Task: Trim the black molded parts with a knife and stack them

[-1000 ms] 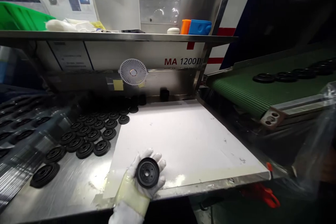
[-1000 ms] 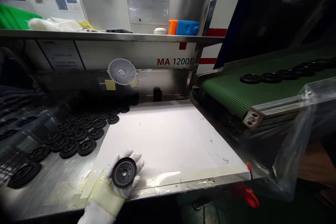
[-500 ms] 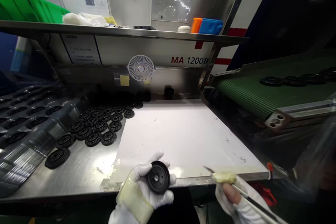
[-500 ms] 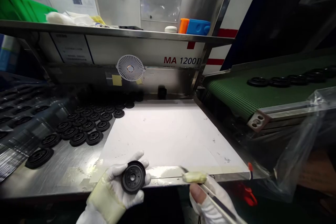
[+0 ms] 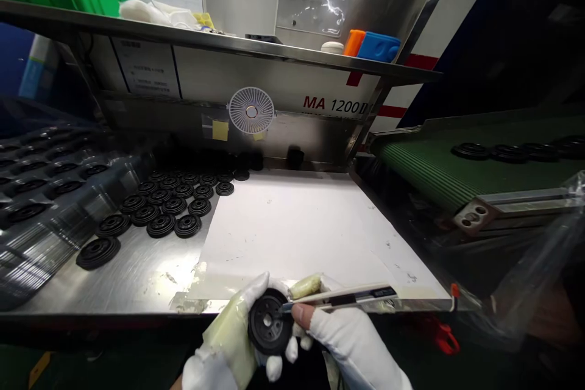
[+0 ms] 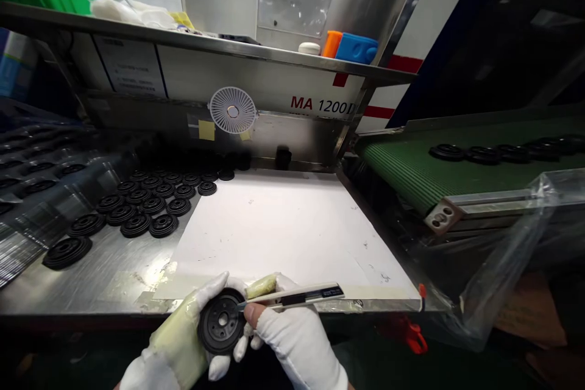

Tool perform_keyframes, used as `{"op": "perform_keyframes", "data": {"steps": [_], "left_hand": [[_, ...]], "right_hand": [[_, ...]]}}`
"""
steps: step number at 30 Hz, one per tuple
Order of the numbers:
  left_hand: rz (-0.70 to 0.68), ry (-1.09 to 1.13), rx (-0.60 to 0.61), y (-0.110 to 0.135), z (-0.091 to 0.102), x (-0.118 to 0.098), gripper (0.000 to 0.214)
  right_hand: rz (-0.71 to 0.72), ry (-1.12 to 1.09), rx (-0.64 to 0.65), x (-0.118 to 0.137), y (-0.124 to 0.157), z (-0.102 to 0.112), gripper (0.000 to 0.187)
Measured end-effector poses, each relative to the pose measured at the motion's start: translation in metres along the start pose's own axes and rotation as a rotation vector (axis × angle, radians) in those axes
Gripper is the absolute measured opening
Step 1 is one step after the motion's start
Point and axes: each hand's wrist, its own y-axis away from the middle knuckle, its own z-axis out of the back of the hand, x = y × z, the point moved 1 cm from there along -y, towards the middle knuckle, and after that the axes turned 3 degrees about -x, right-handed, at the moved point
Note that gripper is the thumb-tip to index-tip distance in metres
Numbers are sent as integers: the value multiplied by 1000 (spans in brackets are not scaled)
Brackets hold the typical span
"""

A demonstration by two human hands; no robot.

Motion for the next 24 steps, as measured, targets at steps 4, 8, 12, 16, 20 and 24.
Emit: {"op": "perform_keyframes", "data": {"steps": [4,8,12,16,20,24], "left_hand": [[25,-51,34,-2,3,5,66],[-3,-54,77,0,3,6,68],[5,-42,109,-1,2,6,69],[-2,-54,145,-3,6,11,74],[-21,-84,160,-1,7,11,73],[-11,-93,137,1,2,8,69]], "right_hand": [[16,75,-64,-3,1,-3,32],[-1,25,-38,-2,1,-4,30],[-25,-35,-7,-4,1,-2,33],[-39,-19,-7,-6,1,0,36],[-71,6,-23,-8,0,0,38],[-58,32,-56,-10,2,-1,37]]}}
